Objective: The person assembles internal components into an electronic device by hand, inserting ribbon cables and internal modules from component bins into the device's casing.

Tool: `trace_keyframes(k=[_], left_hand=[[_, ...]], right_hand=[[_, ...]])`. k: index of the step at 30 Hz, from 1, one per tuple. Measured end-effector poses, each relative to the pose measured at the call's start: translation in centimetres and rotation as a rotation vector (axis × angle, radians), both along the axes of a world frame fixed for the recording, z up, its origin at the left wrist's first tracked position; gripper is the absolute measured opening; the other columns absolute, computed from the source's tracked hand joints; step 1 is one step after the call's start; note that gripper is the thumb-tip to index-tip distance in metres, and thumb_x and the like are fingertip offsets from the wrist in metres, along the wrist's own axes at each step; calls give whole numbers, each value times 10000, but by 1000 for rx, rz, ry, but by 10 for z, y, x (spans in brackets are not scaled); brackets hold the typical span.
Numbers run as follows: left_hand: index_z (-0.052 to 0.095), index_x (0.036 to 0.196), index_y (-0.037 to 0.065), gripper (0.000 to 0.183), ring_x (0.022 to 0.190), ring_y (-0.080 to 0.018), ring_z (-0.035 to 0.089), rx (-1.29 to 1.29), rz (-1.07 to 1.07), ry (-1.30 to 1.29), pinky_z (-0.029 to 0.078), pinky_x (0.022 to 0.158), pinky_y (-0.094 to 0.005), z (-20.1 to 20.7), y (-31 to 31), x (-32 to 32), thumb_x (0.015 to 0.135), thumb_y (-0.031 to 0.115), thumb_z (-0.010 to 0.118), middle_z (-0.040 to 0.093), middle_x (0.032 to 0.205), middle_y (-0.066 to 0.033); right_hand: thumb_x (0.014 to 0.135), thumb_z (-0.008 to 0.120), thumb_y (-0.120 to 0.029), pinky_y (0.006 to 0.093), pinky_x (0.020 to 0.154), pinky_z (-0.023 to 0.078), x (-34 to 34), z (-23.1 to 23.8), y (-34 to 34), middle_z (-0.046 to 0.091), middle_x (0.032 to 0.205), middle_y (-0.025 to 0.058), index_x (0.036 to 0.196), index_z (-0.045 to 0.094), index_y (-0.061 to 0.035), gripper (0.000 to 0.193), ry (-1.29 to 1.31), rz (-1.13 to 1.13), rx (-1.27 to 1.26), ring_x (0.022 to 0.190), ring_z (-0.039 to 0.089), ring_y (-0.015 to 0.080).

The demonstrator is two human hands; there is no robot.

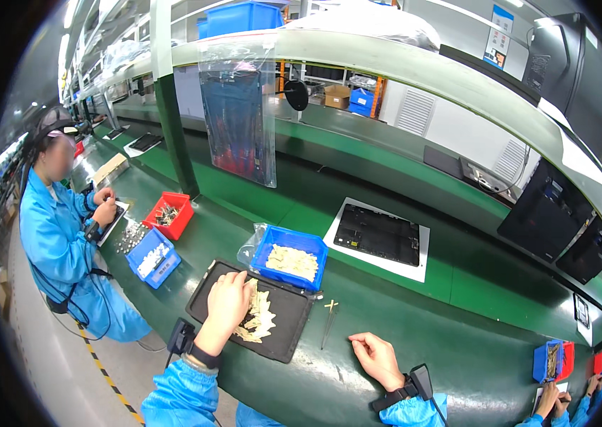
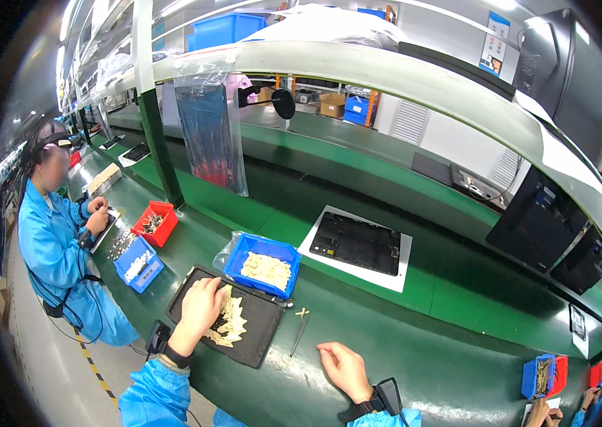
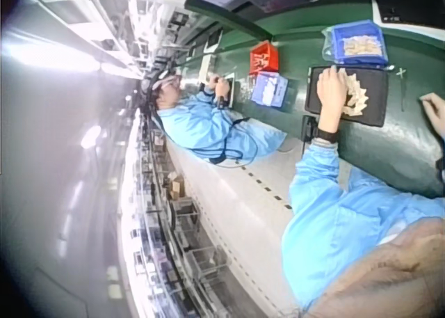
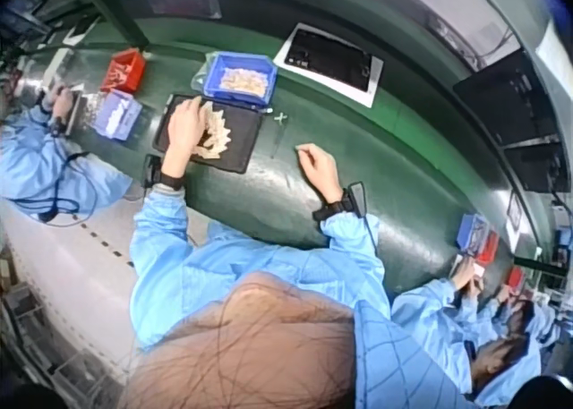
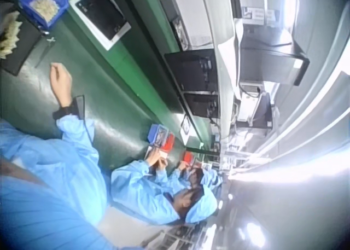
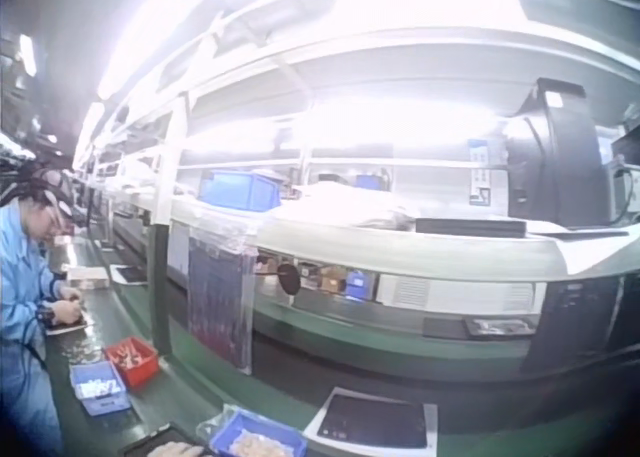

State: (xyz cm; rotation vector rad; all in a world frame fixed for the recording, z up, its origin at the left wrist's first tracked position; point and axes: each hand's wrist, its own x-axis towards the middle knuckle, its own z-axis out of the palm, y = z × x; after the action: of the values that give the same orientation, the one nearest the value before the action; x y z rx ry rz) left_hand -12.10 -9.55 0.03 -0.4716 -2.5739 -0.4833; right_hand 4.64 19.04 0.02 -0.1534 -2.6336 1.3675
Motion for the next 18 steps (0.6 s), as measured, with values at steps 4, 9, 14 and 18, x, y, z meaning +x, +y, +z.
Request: trace_keyframes(k=[4, 9, 14, 18], left_hand=[[612, 1019, 39, 365, 876, -301, 609, -94, 21, -116, 475, 797, -406, -5, 5, -7, 731, 225, 739, 640, 889, -127], [624, 969, 63, 280, 842, -296, 610, 61, -130, -347, 467, 781, -420, 4, 3, -5, 738, 183, 727, 653, 895, -90], [650, 853, 80, 113, 820, -270, 590, 25, -223, -200, 449, 752, -406, 5, 6, 9, 769, 145, 689, 629, 832, -57], [618, 830, 78, 74, 819, -255, 561, -94, -226, -16, 421, 745, -380, 13, 10, 17, 779, 113, 659, 594, 812, -59]], right_hand=[[883, 619, -161, 281, 586, 488, 2, 1, 0, 671, 835, 94, 1008, 679, -91, 156, -16, -1, -24, 618, 611, 164], [882, 621, -151, 290, 573, 482, 1, 3, 1, 665, 815, 96, 1008, 679, -91, 152, 18, -8, -4, 605, 602, 171], [877, 625, -150, 301, 567, 478, 0, 2, 0, 661, 807, 98, 1006, 680, -93, 152, 7, -9, 4, 596, 597, 184], [879, 627, -143, 298, 571, 480, -1, 1, -4, 659, 804, 99, 1004, 680, -84, 149, 17, 6, -16, 608, 603, 174]])
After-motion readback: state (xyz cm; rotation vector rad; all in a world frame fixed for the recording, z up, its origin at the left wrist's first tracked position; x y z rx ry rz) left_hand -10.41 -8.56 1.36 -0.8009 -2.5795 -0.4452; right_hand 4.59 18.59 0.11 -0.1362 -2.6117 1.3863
